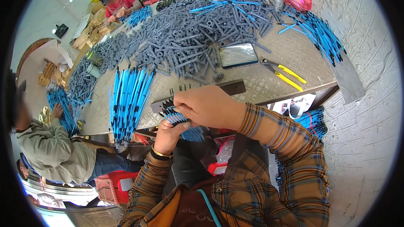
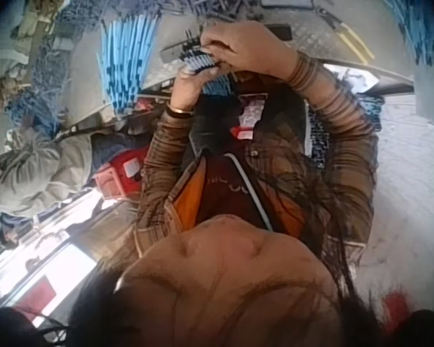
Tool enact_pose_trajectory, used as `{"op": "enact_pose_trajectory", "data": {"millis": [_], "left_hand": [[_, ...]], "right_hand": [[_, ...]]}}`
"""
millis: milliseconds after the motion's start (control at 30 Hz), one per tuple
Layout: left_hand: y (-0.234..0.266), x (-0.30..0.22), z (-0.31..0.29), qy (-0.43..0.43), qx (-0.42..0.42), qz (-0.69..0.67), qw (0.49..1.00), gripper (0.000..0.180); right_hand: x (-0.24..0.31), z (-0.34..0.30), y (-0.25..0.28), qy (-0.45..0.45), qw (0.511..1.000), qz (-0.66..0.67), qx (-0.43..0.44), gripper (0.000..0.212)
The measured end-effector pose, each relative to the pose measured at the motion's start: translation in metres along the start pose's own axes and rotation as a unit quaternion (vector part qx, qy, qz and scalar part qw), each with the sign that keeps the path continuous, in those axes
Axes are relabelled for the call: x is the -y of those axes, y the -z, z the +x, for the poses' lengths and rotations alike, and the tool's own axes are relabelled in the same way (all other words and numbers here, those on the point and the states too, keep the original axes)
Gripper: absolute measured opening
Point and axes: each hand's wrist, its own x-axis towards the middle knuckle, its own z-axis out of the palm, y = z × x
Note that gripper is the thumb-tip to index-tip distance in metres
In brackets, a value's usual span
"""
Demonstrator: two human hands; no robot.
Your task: The person aligns umbrella ribs on a fixture, attaches them around a plastic hub with wire, and tightens and cuts the wire using pliers.
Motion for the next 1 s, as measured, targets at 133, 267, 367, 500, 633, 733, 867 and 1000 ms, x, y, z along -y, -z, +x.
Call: {"op": "enact_pose_trajectory", "data": {"millis": [133, 267, 367, 500, 633, 733, 867, 1000], "left_hand": [[-0.001, -0.003, -0.001, -0.008, 0.025, 0.042, 0.999, 0.019], [-0.003, -0.006, -0.002, 0.004, 0.023, 0.056, 0.998, 0.018], [-0.003, -0.009, -0.003, -0.006, 0.036, 0.062, 0.997, 0.017], [-0.002, -0.011, -0.004, 0.006, 0.045, 0.064, 0.997, 0.016], [0.0, -0.01, -0.006, 0.022, 0.036, 0.06, 0.997, 0.015], [0.003, -0.007, -0.008, 0.019, 0.028, 0.055, 0.998, 0.014], [0.006, -0.005, -0.009, -0.004, 0.025, 0.05, 0.998, 0.014], [0.007, -0.005, -0.009, -0.017, 0.034, 0.048, 0.998, 0.016]], "right_hand": [[-0.003, 0.001, -0.002, 0.099, 0.99, -0.095, -0.035, 0.012], [-0.001, 0.0, -0.002, 0.13, 0.984, -0.117, -0.036, 0.012], [0.006, -0.001, -0.002, 0.134, 0.975, -0.174, -0.024, 0.01], [0.002, 0.002, -0.005, 0.168, 0.975, -0.142, -0.037, 0.009], [-0.007, 0.005, -0.012, 0.142, 0.988, -0.044, -0.049, 0.008], [0.001, -0.002, -0.023, 0.096, 0.991, -0.068, -0.066, 0.008], [0.007, -0.003, -0.026, 0.099, 0.986, -0.11, -0.083, 0.009], [0.009, -0.004, -0.025, 0.127, 0.975, -0.161, -0.085, 0.011]]}}
